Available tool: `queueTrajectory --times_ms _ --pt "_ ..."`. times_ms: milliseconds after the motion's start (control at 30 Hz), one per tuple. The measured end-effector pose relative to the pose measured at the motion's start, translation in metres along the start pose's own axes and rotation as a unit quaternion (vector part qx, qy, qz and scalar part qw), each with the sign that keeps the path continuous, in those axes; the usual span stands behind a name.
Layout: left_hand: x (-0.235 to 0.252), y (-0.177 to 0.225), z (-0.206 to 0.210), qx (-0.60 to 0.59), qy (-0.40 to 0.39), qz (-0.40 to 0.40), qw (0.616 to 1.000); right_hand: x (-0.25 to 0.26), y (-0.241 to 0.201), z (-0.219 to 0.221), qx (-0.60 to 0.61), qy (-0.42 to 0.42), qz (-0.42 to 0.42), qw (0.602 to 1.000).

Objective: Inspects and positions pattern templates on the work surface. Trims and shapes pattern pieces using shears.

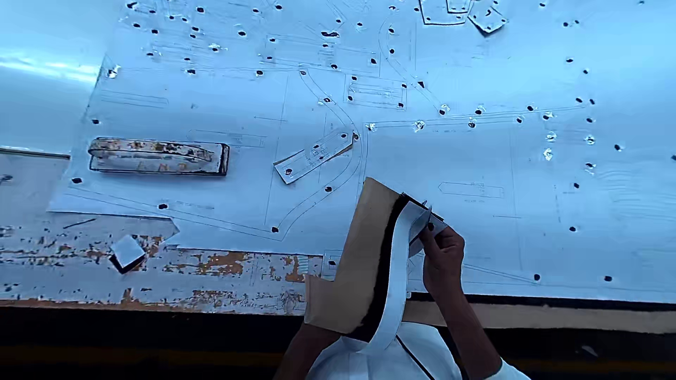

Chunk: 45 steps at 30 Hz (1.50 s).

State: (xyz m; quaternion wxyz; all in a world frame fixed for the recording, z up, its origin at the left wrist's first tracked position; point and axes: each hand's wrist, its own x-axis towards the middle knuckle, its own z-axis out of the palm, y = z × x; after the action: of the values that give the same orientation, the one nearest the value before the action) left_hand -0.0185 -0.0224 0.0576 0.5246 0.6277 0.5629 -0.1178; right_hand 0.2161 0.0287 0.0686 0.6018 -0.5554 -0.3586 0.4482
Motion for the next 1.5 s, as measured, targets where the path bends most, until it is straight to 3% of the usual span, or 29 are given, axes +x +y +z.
queueTrajectory --times_ms 133,700,1100,1167,1233,1300,1333,1400,1500 --pt "0.002 -0.003 -0.002 0.041 -0.052 -0.009 0.998 -0.002 -0.002 0.0 -0.003 -0.001 0.012 1.0" --pt "-0.003 -0.009 0.006 0.028 -0.018 0.028 0.999 -0.007 -0.003 0.004 -0.013 -0.003 0.015 1.0" --pt "0.005 -0.016 0.007 0.04 -0.061 0.004 0.997 -0.001 -0.003 0.006 0.042 0.0 0.001 0.999" --pt "0.002 -0.018 0.005 0.001 -0.034 0.025 0.999 -0.001 -0.002 0.005 0.044 -0.004 -0.001 0.999" --pt "0.0 -0.02 0.007 -0.068 0.058 0.092 0.992 -0.001 0.0 0.004 0.049 -0.009 -0.002 0.999" --pt "0.006 -0.02 0.018 -0.163 0.187 0.189 0.95 -0.002 -0.001 0.002 0.043 -0.02 -0.007 0.999" --pt "0.013 -0.02 0.022 -0.224 0.206 0.218 0.927 -0.003 -0.002 0.002 0.035 -0.026 -0.011 0.999" --pt "0.025 -0.021 0.025 -0.327 0.169 0.245 0.897 0.001 0.0 0.005 0.03 -0.014 -0.021 0.999" --pt "0.036 -0.026 0.027 -0.386 0.147 0.249 0.876 0.008 0.001 0.007 0.003 0.006 0.004 1.0"
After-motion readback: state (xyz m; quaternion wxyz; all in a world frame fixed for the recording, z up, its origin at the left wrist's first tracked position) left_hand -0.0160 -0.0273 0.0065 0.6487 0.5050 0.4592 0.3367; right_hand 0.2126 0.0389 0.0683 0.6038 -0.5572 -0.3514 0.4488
